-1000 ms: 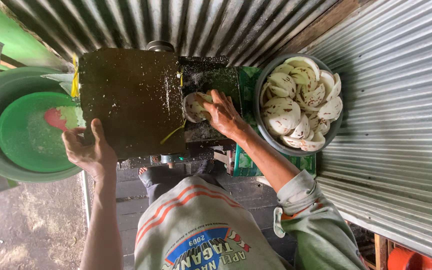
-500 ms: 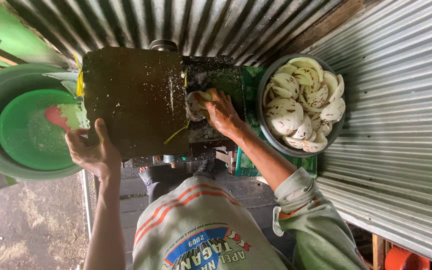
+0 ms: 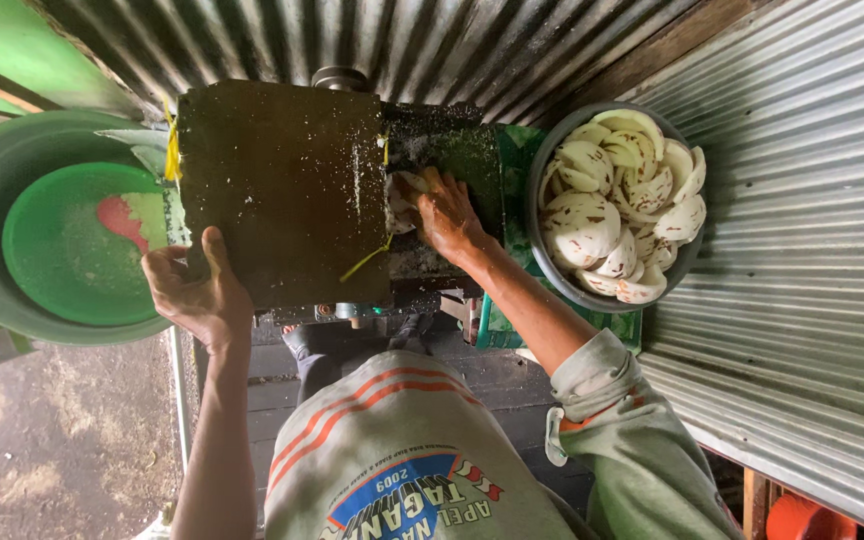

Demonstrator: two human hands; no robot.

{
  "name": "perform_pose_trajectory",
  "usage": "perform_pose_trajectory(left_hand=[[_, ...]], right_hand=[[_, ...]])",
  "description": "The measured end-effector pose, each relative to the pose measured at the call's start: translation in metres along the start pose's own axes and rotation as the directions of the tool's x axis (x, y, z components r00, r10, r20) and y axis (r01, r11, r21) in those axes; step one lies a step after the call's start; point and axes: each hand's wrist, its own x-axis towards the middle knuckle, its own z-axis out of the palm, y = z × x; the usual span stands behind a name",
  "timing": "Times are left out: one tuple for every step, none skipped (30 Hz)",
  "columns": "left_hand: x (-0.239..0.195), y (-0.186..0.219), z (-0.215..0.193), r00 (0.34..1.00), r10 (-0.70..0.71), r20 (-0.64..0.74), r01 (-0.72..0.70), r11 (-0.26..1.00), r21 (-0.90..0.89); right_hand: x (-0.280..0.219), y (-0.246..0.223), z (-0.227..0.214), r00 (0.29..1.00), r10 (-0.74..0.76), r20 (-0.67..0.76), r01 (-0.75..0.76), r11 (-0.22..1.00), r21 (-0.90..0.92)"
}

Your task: The person grates coconut pieces using a manual grater. They pick up coconut pieces from a bowl and rub them against the grater surface, collecting the grated material in a green basin below.

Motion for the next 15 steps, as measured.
perform_pose_trajectory(left_hand=[[0.0,0.0,0.0,1.0,-0.003,0.003,0.003,1.0,0.007],[0.001,0.0,0.001,1.0,-0.005,0.007,0.005,1.0,0.014],[0.001,-0.001,0.001,1.0,-0.008,0.008,0.008,1.0,0.021],[0.002,-0.001,0.002,1.0,-0.012,0.009,0.012,1.0,0.013],[0.001,-0.001,0.001,1.0,-0.017,0.011,0.017,1.0,0.006],[0.001,0.0,0.0,1.0,-0.022,0.013,0.022,1.0,-0.001],[0.001,0.001,0.0,1.0,-0.01,0.012,0.01,1.0,0.001],[0.001,0.002,-0.001,1.0,0.002,0.011,-0.002,1.0,0.002],[0.0,0.003,-0.002,1.0,0.013,0.013,-0.013,1.0,0.005],[-0.001,0.004,-0.004,1.0,0.004,0.014,-0.003,1.0,-0.021],[-0.001,0.006,-0.004,1.0,-0.005,0.016,0.006,0.999,-0.048],[-0.002,0.007,-0.004,1.0,-0.014,0.018,0.016,0.997,-0.075],[-0.001,0.009,-0.003,1.0,-0.016,0.017,0.017,0.998,-0.054],[0.0,0.01,-0.002,1.0,-0.017,0.016,0.018,0.999,-0.033],[0.001,0.01,-0.003,1.0,-0.019,0.016,0.019,1.0,-0.009]], right_hand=[[0.0,0.001,0.002,0.999,0.022,0.032,-0.022,1.0,-0.005],[0.001,0.002,0.004,0.997,0.044,0.064,-0.043,0.999,-0.011],[0.001,0.004,0.007,0.993,0.064,0.095,-0.063,0.998,-0.018],[0.001,0.005,0.01,0.997,0.042,0.063,-0.043,0.999,0.02],[0.0,0.007,0.012,0.999,0.022,0.031,-0.023,0.998,0.057],[-0.002,0.008,0.015,1.0,0.003,-0.001,-0.003,0.996,0.094],[-0.001,0.01,0.016,1.0,-0.001,-0.02,0.003,0.995,0.104],[0.002,0.01,0.017,0.999,-0.005,-0.04,0.009,0.993,0.114],[0.0,0.01,0.018,0.998,-0.006,-0.057,0.013,0.992,0.126],[-0.002,0.011,0.017,0.994,-0.019,-0.104,0.032,0.992,0.123],[-0.004,0.009,0.016,0.988,-0.031,-0.151,0.049,0.992,0.119],[-0.006,0.007,0.012,0.979,-0.042,-0.198,0.066,0.991,0.115],[-0.009,0.005,0.006,0.97,-0.067,-0.234,0.078,0.996,0.038],[-0.017,0.004,-0.002,0.959,-0.094,-0.269,0.086,0.995,-0.04],[-0.024,0.002,-0.01,0.946,-0.123,-0.3,0.092,0.989,-0.115]])
